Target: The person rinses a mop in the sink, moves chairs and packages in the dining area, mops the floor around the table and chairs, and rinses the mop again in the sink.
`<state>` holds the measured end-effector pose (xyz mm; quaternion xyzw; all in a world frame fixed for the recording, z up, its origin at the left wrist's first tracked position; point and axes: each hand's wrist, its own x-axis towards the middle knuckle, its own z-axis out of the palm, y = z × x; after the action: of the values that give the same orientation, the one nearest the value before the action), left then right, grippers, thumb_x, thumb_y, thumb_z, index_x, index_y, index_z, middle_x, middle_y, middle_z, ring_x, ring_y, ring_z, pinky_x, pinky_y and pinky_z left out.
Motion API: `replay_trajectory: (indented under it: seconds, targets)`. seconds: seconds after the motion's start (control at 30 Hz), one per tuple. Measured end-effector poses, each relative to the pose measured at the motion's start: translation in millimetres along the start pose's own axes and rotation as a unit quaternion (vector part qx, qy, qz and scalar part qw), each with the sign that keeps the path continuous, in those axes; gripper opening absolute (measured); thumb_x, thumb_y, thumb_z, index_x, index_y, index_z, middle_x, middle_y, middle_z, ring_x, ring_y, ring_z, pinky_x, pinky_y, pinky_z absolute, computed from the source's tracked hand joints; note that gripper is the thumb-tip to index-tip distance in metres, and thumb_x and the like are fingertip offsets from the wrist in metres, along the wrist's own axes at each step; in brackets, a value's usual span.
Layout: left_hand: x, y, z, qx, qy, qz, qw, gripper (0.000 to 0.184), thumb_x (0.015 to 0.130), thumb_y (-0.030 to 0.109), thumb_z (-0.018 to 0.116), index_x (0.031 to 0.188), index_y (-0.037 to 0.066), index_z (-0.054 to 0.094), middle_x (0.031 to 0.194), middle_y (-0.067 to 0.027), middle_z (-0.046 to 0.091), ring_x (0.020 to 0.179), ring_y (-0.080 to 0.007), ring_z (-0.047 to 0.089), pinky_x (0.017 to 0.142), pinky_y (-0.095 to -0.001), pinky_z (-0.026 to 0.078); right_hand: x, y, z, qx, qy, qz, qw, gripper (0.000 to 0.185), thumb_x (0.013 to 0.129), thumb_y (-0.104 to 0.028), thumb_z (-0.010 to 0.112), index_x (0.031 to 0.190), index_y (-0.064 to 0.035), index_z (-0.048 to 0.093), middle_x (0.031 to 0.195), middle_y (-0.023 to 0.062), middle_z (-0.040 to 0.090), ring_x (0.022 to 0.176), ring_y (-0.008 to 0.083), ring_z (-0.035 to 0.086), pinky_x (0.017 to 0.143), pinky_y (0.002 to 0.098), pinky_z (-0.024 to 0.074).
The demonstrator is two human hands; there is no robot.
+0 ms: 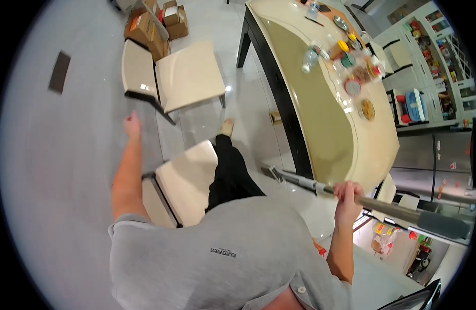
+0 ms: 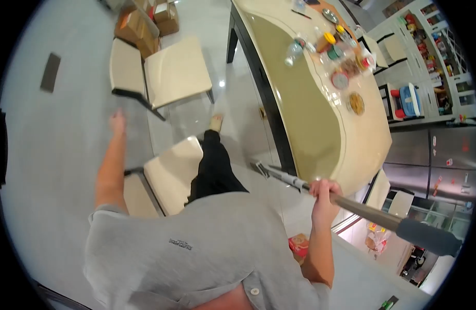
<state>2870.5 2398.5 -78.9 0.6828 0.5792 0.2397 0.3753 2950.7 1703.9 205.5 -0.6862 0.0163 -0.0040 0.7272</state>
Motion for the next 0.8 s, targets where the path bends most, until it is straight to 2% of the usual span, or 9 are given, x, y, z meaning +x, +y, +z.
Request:
replay_trajectory:
  seconds: [0.03,0.1,0.13,0.17,0.23,0.37,0.6,0.67,0.8]
  targets:
    - [26,52,-1,0.008,0.054,0.004,0.999,0.066,0.083,0.047,0.065,0.118,-0.008,0.056,0.113,-0.0234,0.063,0.104,-0.0311,0.060,0.091,-0.0375,0.045,21,1,20,-0.020,0.002,0.010,1.000,0.028,0.096,-0.013,0.055,0.071,-0.0066,0.044,0.062,0.0037,0.044,0.061,0.0161,0.047,0.071,0.0348,0.0463]
    - [137,55,28,-0.003,0.045,-0.016,0.999,0.069,0.084,0.047,0.065,0.122,-0.008,0.052,0.119,-0.0234,0.059,0.106,-0.0315,0.059,0.093,-0.0377,0.045,69,3,62,-0.065,-0.022,0.020,0.997,0.028,0.097,-0.015,0.054,0.072,-0.0061,0.045,0.061,0.0039,0.045,0.059,0.0162,0.047,0.069,0.0345,0.0461]
    - [178,57,40,-0.007,0.032,-0.035,0.999,0.072,0.085,0.048,0.065,0.127,-0.009,0.049,0.124,-0.0233,0.056,0.109,-0.0319,0.058,0.095,-0.0378,0.044,88,0,80,-0.092,-0.043,0.025,0.995,0.028,0.097,-0.015,0.053,0.072,-0.0059,0.045,0.060,0.0039,0.045,0.057,0.0162,0.047,0.069,0.0347,0.0460]
    - [196,71,50,-0.065,-0.063,-0.088,0.992,0.070,0.087,0.046,0.064,0.128,-0.008,0.048,0.126,-0.0224,0.055,0.109,-0.0319,0.058,0.095,-0.0390,0.044,108,1,97,-0.111,-0.059,0.035,0.991,0.029,0.097,-0.016,0.053,0.071,-0.0058,0.045,0.060,0.0039,0.045,0.057,0.0163,0.047,0.069,0.0350,0.0461]
    - [190,123,50,-0.127,-0.214,-0.188,0.950,0.063,0.090,0.042,0.060,0.129,-0.006,0.048,0.126,-0.0197,0.056,0.110,-0.0303,0.058,0.093,-0.0434,0.047,141,3,129,-0.149,-0.085,0.058,0.983,0.036,0.099,-0.022,0.050,0.067,-0.0065,0.043,0.056,0.0043,0.043,0.055,0.0165,0.046,0.068,0.0351,0.0458]
    - [243,83,66,-0.107,-0.217,-0.261,0.935,0.056,0.089,0.034,0.060,0.127,-0.006,0.050,0.118,-0.0175,0.061,0.105,-0.0294,0.060,0.087,-0.0443,0.050,192,5,156,-0.236,-0.114,0.068,0.963,0.035,0.098,-0.021,0.050,0.068,-0.0058,0.043,0.057,0.0047,0.045,0.055,0.0165,0.048,0.069,0.0345,0.0470]
    - [215,136,68,-0.075,-0.189,-0.261,0.944,0.052,0.088,0.034,0.061,0.123,-0.005,0.054,0.117,-0.0161,0.061,0.104,-0.0285,0.061,0.086,-0.0421,0.051,233,11,169,-0.208,-0.053,0.115,0.970,0.039,0.098,-0.017,0.049,0.062,-0.0039,0.043,0.056,0.0045,0.044,0.054,0.0154,0.046,0.065,0.0328,0.0460]
    - [208,151,69,-0.072,-0.173,-0.340,0.922,0.048,0.088,0.034,0.061,0.118,-0.005,0.057,0.111,-0.0149,0.063,0.098,-0.0256,0.063,0.078,-0.0391,0.053,240,14,170,-0.195,-0.048,0.126,0.971,0.039,0.098,-0.014,0.047,0.060,-0.0035,0.043,0.055,0.0043,0.043,0.052,0.0148,0.045,0.063,0.0322,0.0454]
    - [223,122,67,-0.008,-0.201,-0.264,0.943,0.042,0.087,0.032,0.061,0.112,-0.001,0.059,0.104,-0.0134,0.065,0.088,-0.0218,0.064,0.066,-0.0350,0.052,246,17,156,-0.179,-0.016,0.124,0.976,0.039,0.098,-0.013,0.047,0.060,-0.0039,0.043,0.054,0.0039,0.042,0.051,0.0145,0.044,0.062,0.0311,0.0450]
